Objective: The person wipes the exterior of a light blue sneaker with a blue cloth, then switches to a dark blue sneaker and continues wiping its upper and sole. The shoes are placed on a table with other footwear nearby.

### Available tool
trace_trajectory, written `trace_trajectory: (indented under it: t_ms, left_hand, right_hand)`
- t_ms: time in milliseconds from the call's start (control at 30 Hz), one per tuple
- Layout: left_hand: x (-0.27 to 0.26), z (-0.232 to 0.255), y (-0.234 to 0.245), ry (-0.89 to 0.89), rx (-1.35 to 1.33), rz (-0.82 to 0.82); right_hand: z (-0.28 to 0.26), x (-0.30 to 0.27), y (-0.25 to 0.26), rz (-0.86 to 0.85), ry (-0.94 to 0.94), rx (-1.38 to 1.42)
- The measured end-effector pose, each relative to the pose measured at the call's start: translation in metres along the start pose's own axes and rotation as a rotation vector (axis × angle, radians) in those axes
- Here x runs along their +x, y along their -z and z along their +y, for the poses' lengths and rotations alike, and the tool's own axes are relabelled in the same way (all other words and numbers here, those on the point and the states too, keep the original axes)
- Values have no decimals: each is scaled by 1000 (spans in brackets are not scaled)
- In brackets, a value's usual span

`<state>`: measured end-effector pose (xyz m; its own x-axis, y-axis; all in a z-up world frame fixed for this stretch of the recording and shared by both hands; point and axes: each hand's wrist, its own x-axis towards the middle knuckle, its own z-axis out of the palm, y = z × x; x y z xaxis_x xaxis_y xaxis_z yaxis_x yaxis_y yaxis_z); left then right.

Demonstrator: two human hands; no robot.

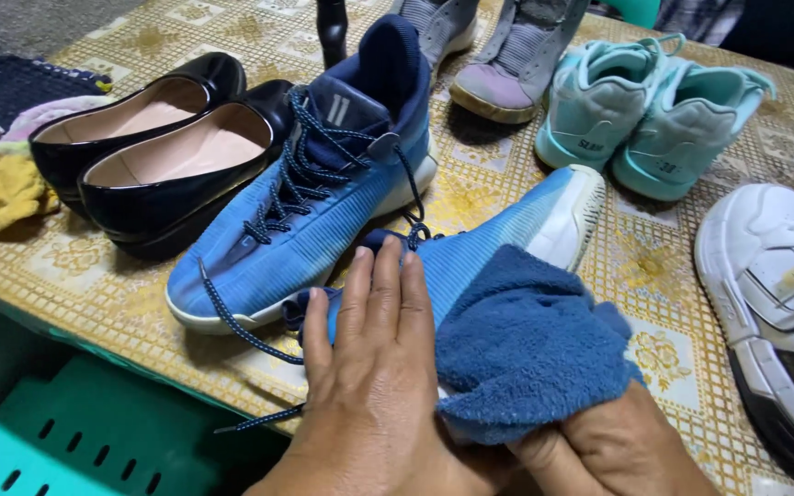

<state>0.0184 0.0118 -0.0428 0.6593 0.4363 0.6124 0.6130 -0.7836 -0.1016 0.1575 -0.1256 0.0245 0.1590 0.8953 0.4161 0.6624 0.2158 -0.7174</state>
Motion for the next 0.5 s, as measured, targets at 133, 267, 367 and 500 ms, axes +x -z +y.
trace_trajectory:
  t_ms: [133,267,367,500]
  left_hand:
    - [25,-9,45,85,-726,-267]
    - [29,-12,49,51,-685,-438]
    - [24,-12,48,36,-682,-404]
    - [25,-10,50,64,-687,-360]
  right_hand:
    - [13,14,19,-88,267,-216]
    - [41,29,41,-67,332,-461]
    - [57,45,55,28,269,-608]
    - [89,69,69,164,-58,-558]
